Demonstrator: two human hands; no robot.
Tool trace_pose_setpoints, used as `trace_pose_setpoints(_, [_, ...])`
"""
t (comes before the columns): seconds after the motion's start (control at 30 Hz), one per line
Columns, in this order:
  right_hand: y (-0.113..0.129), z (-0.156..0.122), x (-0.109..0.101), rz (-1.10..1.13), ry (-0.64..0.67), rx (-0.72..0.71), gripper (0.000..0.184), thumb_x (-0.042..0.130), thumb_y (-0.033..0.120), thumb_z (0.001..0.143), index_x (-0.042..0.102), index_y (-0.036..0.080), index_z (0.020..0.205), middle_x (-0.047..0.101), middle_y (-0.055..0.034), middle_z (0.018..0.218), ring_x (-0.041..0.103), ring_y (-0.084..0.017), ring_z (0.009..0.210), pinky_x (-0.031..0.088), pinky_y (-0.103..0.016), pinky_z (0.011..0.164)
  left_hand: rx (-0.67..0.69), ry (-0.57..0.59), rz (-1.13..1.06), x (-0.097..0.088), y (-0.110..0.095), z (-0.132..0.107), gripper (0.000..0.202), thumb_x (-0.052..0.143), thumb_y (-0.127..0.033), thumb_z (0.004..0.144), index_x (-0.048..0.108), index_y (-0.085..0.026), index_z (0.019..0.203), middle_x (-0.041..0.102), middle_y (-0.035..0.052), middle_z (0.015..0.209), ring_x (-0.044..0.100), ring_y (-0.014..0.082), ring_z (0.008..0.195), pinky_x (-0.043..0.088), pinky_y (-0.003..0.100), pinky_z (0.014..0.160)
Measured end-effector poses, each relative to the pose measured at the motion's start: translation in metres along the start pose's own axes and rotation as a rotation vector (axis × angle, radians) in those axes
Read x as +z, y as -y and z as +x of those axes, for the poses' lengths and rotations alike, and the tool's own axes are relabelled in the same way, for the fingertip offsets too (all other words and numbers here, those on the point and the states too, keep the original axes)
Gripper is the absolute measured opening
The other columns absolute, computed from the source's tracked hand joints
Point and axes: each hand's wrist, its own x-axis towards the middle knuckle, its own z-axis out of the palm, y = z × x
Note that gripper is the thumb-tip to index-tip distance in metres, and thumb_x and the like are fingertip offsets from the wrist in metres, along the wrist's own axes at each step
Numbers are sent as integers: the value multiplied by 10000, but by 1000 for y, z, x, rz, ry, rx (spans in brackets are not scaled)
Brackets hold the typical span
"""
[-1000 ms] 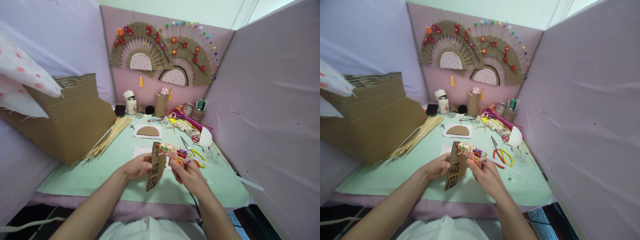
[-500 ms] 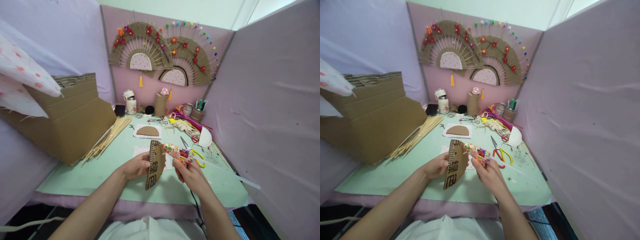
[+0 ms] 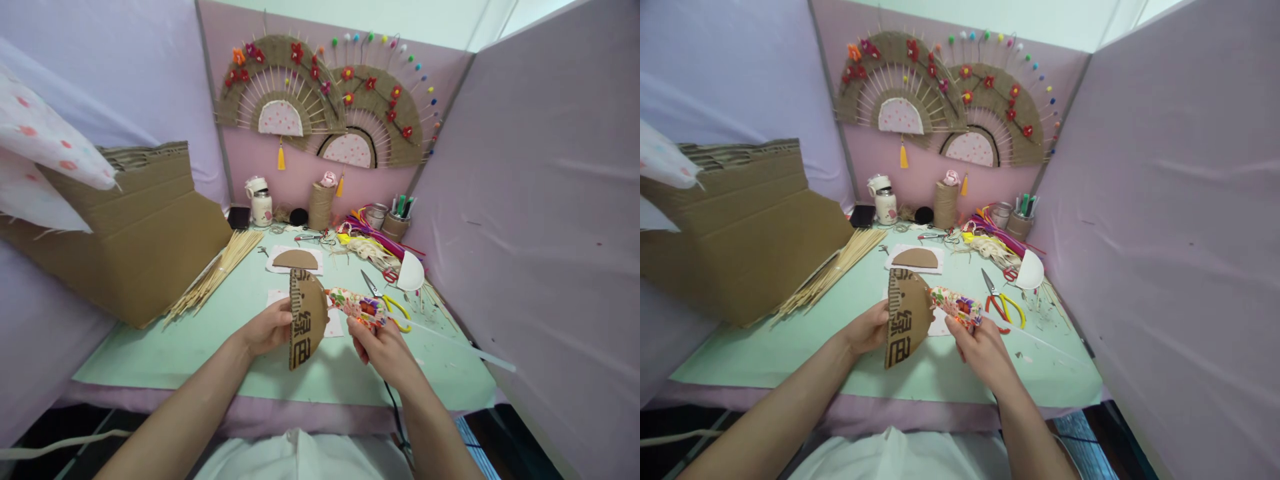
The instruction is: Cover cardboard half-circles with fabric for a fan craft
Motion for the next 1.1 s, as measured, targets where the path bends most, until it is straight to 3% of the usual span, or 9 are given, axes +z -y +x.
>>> trace_pose_setpoints(0.2, [1, -1, -1, -34, 20, 27, 563, 421, 538, 883, 443, 209, 427, 487, 0, 410, 505, -131, 466, 394, -258, 577, 46, -19, -53, 1, 0, 1, 628, 753, -385, 736, 567, -186, 1301, 632, 151, 1268, 600, 304, 1151, 447, 443, 975])
trace_pose_setpoints(0.4, [2, -2, 1, -31, 44, 42, 529, 430, 529, 873, 429, 214, 449, 460, 14, 405, 468, -127, 448, 378, -260, 549, 73, -61, -93, 1, 0, 0, 536, 750, -343, 745, 615, -188, 1240, 683, 116, 1185, 657, 266, 1031, 479, 417, 926])
trace_pose_setpoints(0.7, [2, -8, 1, -21, 97, 39, 491, 463, 516, 882, 421, 210, 500, 440, 31, 415, 424, -122, 470, 348, -255, 530, 158, -87, -112, 2, -4, 1, 502, 712, -349, 760, 624, -171, 1221, 654, 120, 1240, 632, 281, 1072, 463, 400, 925])
trace_pose_setpoints(0.9, [2, -14, 1, 48, 120, 117, 393, 521, 548, 852, 536, 189, 695, 395, 61, 463, 350, -104, 466, 278, -236, 472, 197, -126, -94, 5, -7, 2, 580, 721, -393, 745, 599, -151, 1258, 626, 143, 1276, 597, 302, 1135, 420, 431, 992])
trace_pose_setpoints(1.1, [4, -15, 1, 83, 154, 112, 405, 541, 547, 843, 645, 157, 877, 385, 63, 462, 351, -112, 482, 305, -235, 490, 214, -127, -104, 9, -8, 2, 563, 727, -419, 732, 628, -152, 1217, 655, 134, 1225, 615, 298, 1094, 433, 425, 967])
